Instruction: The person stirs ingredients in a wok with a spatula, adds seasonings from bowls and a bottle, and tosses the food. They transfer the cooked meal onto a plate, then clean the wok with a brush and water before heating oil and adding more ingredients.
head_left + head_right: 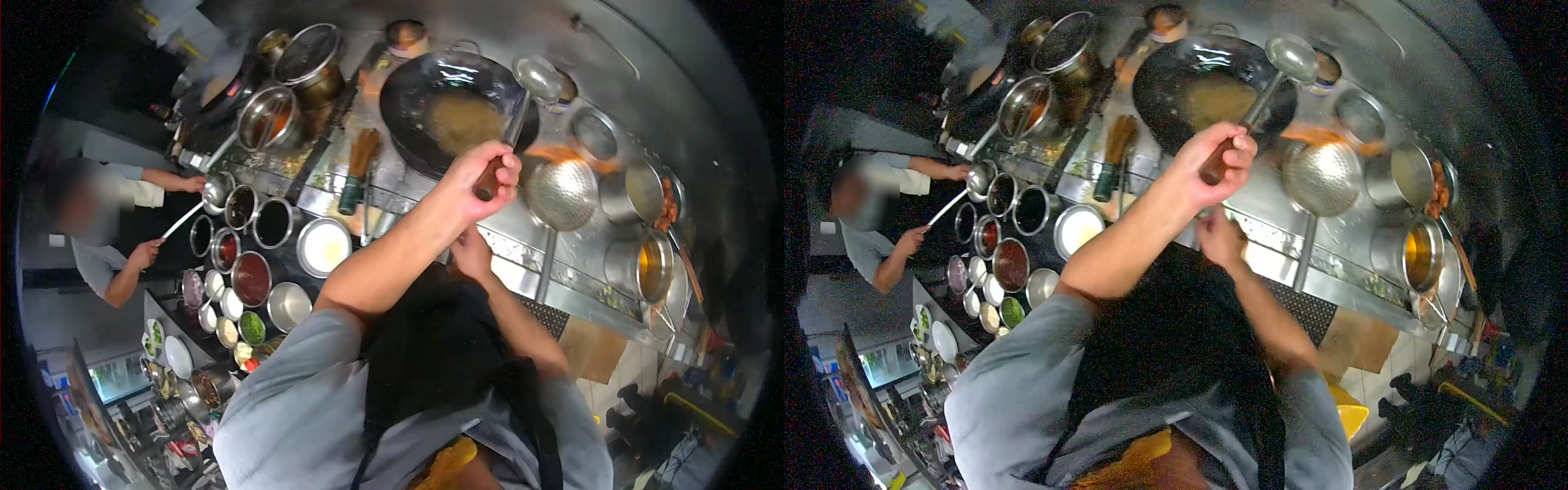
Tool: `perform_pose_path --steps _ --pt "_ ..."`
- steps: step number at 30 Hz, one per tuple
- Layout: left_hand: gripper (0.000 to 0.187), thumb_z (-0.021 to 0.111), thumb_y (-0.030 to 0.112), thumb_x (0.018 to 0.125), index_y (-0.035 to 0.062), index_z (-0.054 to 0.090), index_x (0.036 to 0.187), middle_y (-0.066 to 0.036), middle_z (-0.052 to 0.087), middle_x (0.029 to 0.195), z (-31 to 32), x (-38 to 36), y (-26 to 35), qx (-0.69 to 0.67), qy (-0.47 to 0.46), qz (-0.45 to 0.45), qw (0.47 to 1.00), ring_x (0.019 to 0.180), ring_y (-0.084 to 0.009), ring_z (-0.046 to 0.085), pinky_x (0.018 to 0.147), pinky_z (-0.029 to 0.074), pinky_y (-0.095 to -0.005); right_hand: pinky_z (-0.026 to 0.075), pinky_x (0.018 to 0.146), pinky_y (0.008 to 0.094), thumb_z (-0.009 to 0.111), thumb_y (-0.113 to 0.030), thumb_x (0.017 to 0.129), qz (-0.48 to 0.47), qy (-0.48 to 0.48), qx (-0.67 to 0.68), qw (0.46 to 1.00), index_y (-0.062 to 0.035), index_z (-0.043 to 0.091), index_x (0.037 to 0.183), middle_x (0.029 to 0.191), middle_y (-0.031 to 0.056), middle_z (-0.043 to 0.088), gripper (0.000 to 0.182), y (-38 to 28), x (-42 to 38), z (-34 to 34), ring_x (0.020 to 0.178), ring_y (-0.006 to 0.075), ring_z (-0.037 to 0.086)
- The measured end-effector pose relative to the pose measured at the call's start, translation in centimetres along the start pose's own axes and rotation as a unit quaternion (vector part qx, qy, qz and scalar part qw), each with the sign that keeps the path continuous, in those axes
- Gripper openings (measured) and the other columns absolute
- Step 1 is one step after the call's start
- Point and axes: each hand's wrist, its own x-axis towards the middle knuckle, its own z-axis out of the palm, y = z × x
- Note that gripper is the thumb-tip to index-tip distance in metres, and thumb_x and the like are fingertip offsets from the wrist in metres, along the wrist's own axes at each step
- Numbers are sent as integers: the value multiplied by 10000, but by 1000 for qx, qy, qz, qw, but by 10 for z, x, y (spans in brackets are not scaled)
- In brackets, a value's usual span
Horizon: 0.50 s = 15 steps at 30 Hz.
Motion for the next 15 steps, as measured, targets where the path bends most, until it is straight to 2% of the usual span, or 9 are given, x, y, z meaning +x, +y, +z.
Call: perform_pose_path --steps 1,2,4,6,7,8,10,12,15 --pt "108 535 144 928 113 496 832 26 521 706 -3 -18 14 25 25 -1 999 536 -88 512 450 391 -264 532 818 301 678 -130 885 -154 68 -34 985 -57 429 1384 899 51 641 562 -1 40 53 849 158 640" --pt "107 536 142 927 116 492 833 23 522 710 -4 -35 29 51 51 -3 997 531 -90 510 436 387 -269 546 806 317 702 -151 873 -303 135 -64 941 -74 432 1383 910 49 647 583 -4 68 98 851 169 650" --pt "66 529 127 932 142 467 914 18 517 714 -5 -67 51 87 89 33 992 503 -97 499 389 357 -264 547 809 333 687 -165 875 -197 52 -45 978 -77 432 1383 964 60 630 575 -17 105 169 892 179 640" --pt "82 555 120 915 156 481 904 3 553 715 -13 -96 74 145 105 44 983 524 -102 510 419 388 -284 548 813 349 671 -180 878 -90 -19 -51 994 -80 433 1384 1017 72 613 569 -36 133 221 934 190 630" --pt "188 550 109 912 155 494 1086 -3 549 721 -12 -110 82 161 138 51 976 512 -105 516 394 386 -285 549 814 357 663 -187 879 -48 -38 -59 996 -81 433 1384 1044 78 605 566 -35 140 243 954 196 625" --pt "438 539 93 913 137 401 1327 -11 545 715 -18 -120 89 190 168 72 965 486 -116 513 376 389 -286 550 816 365 655 -194 880 -16 -51 -64 996 -83 433 1385 1071 84 597 563 -36 144 258 975 201 619" --pt "684 540 74 902 115 221 1506 -28 540 712 -21 -140 102 232 184 71 953 462 -134 510 369 392 -287 551 819 381 639 -209 882 13 -63 -35 997 -86 433 1386 1125 96 580 557 -27 148 278 1017 212 609" --pt "716 532 67 910 122 176 1529 -32 527 720 -29 -157 117 251 188 67 947 459 -128 495 370 384 -281 552 823 397 623 -224 885 28 -80 28 996 -89 434 1386 1179 108 563 553 -25 151 283 1058 223 599" --pt "747 528 56 914 118 144 1552 -42 512 729 -37 -174 135 279 206 67 936 454 -122 476 367 376 -271 554 828 421 599 -245 888 14 -132 232 964 -94 435 1387 1260 126 538 547 -36 148 268 1120 239 584"
